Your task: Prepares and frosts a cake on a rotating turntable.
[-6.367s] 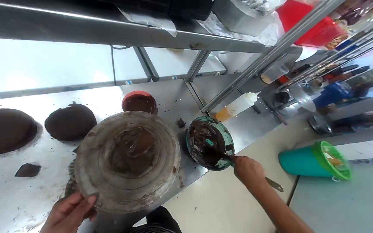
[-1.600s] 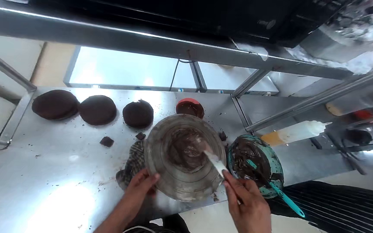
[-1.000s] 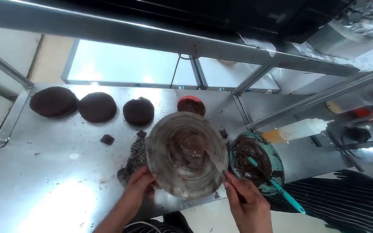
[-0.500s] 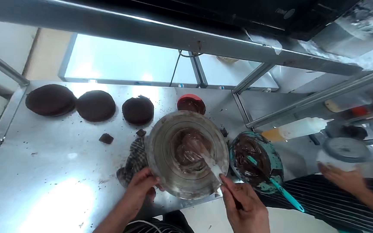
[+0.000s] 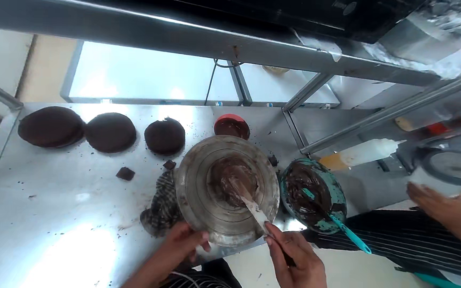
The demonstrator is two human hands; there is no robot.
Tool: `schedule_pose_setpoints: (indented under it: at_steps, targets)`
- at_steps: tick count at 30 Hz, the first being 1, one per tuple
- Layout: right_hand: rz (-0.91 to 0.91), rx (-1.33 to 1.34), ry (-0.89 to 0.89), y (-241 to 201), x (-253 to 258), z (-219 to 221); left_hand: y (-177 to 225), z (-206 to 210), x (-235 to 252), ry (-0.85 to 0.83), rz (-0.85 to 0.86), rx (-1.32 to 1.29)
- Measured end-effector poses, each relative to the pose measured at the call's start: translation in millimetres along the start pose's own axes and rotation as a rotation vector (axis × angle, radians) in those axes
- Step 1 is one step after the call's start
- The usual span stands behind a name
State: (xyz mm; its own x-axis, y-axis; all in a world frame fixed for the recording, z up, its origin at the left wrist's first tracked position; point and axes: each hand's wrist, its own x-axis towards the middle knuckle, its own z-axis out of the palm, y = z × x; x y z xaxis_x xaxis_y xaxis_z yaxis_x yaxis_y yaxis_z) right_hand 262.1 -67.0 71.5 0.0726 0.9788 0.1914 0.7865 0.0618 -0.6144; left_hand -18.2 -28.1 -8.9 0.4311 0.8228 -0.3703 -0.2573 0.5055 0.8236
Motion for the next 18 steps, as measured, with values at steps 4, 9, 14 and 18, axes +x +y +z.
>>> schedule_pose_setpoints:
  at_steps: [4, 9, 14, 18]
  targets:
    - [0.018, 0.027, 0.041, 9.4, 0.7, 0.9, 11.2, -6.2, 6.1, 0.228, 0.059, -0.117]
    - [-0.002, -0.031, 0.039, 7.6, -1.5, -4.5, 6.4, -11.3, 1.3, -0.048, 0.012, 0.018]
    - [0.104, 0.183, -0.062, -4.5, 6.7, 0.0, 9.0, -1.3, 3.9, 0.247, 0.043, -0.109]
    - [-0.03, -0.08, -0.005, -7.3, 7.6, 0.3, 4.2, -3.2, -0.3, 0.059, 0.011, -0.043]
